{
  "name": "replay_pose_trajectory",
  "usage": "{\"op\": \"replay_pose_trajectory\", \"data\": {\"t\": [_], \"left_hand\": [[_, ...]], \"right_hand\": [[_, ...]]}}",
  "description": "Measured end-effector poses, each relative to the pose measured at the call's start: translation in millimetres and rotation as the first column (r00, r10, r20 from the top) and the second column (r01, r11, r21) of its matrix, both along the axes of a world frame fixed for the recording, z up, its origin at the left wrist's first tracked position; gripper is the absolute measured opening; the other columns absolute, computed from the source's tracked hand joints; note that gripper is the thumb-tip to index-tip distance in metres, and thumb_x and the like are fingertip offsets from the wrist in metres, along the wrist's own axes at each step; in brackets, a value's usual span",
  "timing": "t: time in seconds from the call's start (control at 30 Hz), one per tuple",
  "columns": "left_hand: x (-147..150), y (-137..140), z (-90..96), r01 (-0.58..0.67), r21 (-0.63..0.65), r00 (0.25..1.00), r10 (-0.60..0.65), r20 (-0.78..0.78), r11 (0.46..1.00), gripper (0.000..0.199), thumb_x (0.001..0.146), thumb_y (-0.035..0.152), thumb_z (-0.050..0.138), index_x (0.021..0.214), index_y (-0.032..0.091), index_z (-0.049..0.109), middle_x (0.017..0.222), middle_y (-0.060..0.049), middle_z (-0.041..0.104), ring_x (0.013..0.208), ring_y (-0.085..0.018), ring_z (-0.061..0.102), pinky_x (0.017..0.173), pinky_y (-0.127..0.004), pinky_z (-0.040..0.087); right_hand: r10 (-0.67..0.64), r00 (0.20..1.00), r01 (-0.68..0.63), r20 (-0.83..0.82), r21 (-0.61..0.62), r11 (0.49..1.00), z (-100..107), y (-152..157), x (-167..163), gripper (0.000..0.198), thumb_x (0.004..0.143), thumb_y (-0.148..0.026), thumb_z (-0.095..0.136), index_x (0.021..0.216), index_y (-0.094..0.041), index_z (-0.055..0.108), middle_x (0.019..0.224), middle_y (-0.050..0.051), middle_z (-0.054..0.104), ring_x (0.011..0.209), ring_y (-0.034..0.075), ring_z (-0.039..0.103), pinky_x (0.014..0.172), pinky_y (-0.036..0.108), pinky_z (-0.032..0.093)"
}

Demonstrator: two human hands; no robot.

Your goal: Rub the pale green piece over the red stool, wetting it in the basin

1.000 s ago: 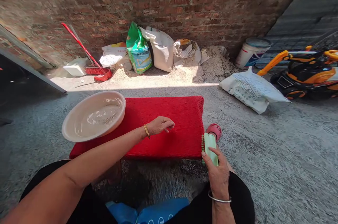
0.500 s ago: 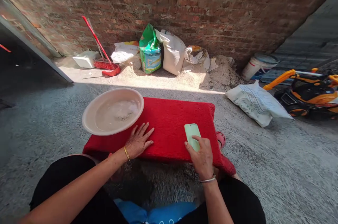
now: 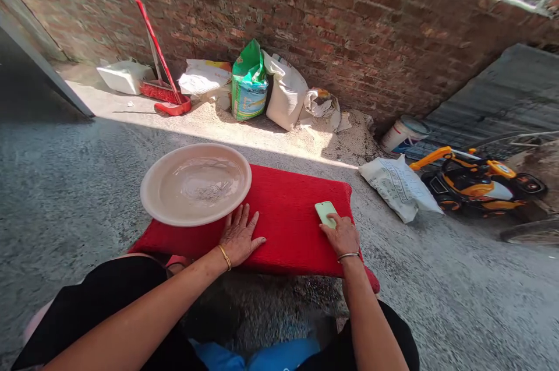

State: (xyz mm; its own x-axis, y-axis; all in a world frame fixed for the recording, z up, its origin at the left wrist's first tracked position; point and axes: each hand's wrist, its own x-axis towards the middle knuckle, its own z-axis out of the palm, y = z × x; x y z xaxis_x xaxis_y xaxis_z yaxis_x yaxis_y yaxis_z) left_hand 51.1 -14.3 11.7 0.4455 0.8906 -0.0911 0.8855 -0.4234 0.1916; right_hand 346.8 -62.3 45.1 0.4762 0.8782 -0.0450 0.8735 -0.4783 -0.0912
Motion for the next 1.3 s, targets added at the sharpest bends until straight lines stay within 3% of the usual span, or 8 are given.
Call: {"op": "replay_pose_trajectory", "data": {"t": [0.13, 0.37, 0.47, 0.67, 0.83, 0.97, 1.13, 1.3], "left_hand": [[5.6, -3.3, 7.4, 0.003, -0.006, 1.000, -0.003, -0.020, 1.000, 0.075, 0.084, 0.060, 0.045, 0.143, 0.014, 0.036, 0.152, -0.022, 0.022, 0.140, -0.038, 0.018, 0.110, -0.056, 0.015], [-1.1, -5.9, 7.6, 0.047, 0.044, 0.997, -0.044, -0.061, 0.998, 0.069, 0.086, 0.057, 0.044, 0.141, 0.016, 0.040, 0.149, -0.022, 0.029, 0.139, -0.038, 0.023, 0.109, -0.057, 0.018], [-6.9, -7.0, 4.6, 0.064, 0.061, 0.996, -0.059, -0.068, 0.996, 0.068, 0.086, 0.058, 0.044, 0.142, 0.018, 0.039, 0.150, -0.020, 0.029, 0.139, -0.036, 0.024, 0.110, -0.056, 0.017], [-9.5, -11.0, 13.3, 0.081, -0.008, 0.994, -0.081, -0.078, 0.997, 0.067, 0.087, 0.056, 0.044, 0.142, 0.018, 0.038, 0.151, -0.021, 0.025, 0.140, -0.037, 0.020, 0.109, -0.058, 0.019], [-10.4, -17.4, 20.9, 0.198, -0.108, 0.980, -0.200, -0.008, 0.974, 0.074, 0.079, 0.068, 0.046, 0.140, 0.026, 0.040, 0.152, -0.017, 0.023, 0.140, -0.042, 0.015, 0.100, -0.074, 0.015], [-12.0, -24.2, 8.8, 0.384, -0.142, 0.923, -0.377, 0.074, 0.912, 0.086, 0.067, 0.081, 0.045, 0.140, 0.036, 0.037, 0.154, -0.012, 0.021, 0.140, -0.044, 0.009, 0.095, -0.080, 0.004], [-16.6, -20.0, -3.5, 0.468, -0.111, 0.884, -0.464, 0.057, 0.877, 0.088, 0.066, 0.081, 0.048, 0.141, 0.036, 0.035, 0.154, -0.013, 0.019, 0.141, -0.041, 0.008, 0.102, -0.073, 0.001], [-17.9, -14.3, -5.9, 0.474, -0.084, 0.880, -0.472, 0.044, 0.876, 0.085, 0.068, 0.074, 0.054, 0.142, 0.042, 0.029, 0.155, -0.011, 0.016, 0.141, -0.040, 0.007, 0.104, -0.071, 0.004]], "right_hand": [[-0.256, 0.963, 0.249, 0.085, 0.084, 0.965, 16.0, -7.5, 23.7, 0.047, 0.082, -0.055, 0.052, 0.116, -0.023, 0.061, 0.097, 0.012, 0.057, 0.092, 0.027, 0.057, 0.076, 0.035, 0.041], [0.271, 0.959, -0.252, -0.084, 0.190, 0.949, -2.1, 50.5, -134.3, 0.037, 0.081, -0.048, 0.058, 0.112, -0.028, 0.063, 0.098, 0.007, 0.055, 0.090, 0.019, 0.055, 0.078, 0.028, 0.039], [0.350, 0.933, -0.336, -0.079, 0.155, 0.929, -8.1, 65.7, -155.9, 0.038, 0.080, -0.050, 0.059, 0.113, -0.031, 0.062, 0.101, 0.006, 0.055, 0.094, 0.020, 0.055, 0.080, 0.029, 0.038], [0.003, 1.000, -0.003, -0.031, -0.012, 1.000, 2.1, 24.7, -27.7, 0.042, 0.083, -0.052, 0.054, 0.119, -0.030, 0.058, 0.104, 0.008, 0.056, 0.097, 0.022, 0.058, 0.080, 0.031, 0.041], [-0.334, 0.938, 0.336, 0.093, -0.005, 0.942, 18.7, -9.5, 38.2, 0.047, 0.084, -0.055, 0.048, 0.118, -0.026, 0.059, 0.105, 0.012, 0.058, 0.099, 0.027, 0.059, 0.081, 0.037, 0.043], [-0.059, 0.998, 0.059, 0.000, 0.096, 0.994, 13.7, 24.6, -24.4, 0.045, 0.084, -0.054, 0.050, 0.117, -0.026, 0.059, 0.100, 0.009, 0.057, 0.095, 0.022, 0.058, 0.079, 0.031, 0.042], [0.274, 0.958, -0.262, -0.081, 0.135, 0.956, -1.3, 88.2, -137.4, 0.040, 0.082, -0.053, 0.055, 0.115, -0.031, 0.061, 0.101, 0.006, 0.055, 0.090, 0.019, 0.058, 0.078, 0.029, 0.040], [0.313, 0.946, -0.306, -0.083, 0.087, 0.948, -7.2, 97.3, -120.6, 0.042, 0.079, -0.052, 0.059, 0.116, -0.032, 0.060, 0.102, 0.006, 0.055, 0.096, 0.021, 0.056, 0.081, 0.030, 0.039]]}}
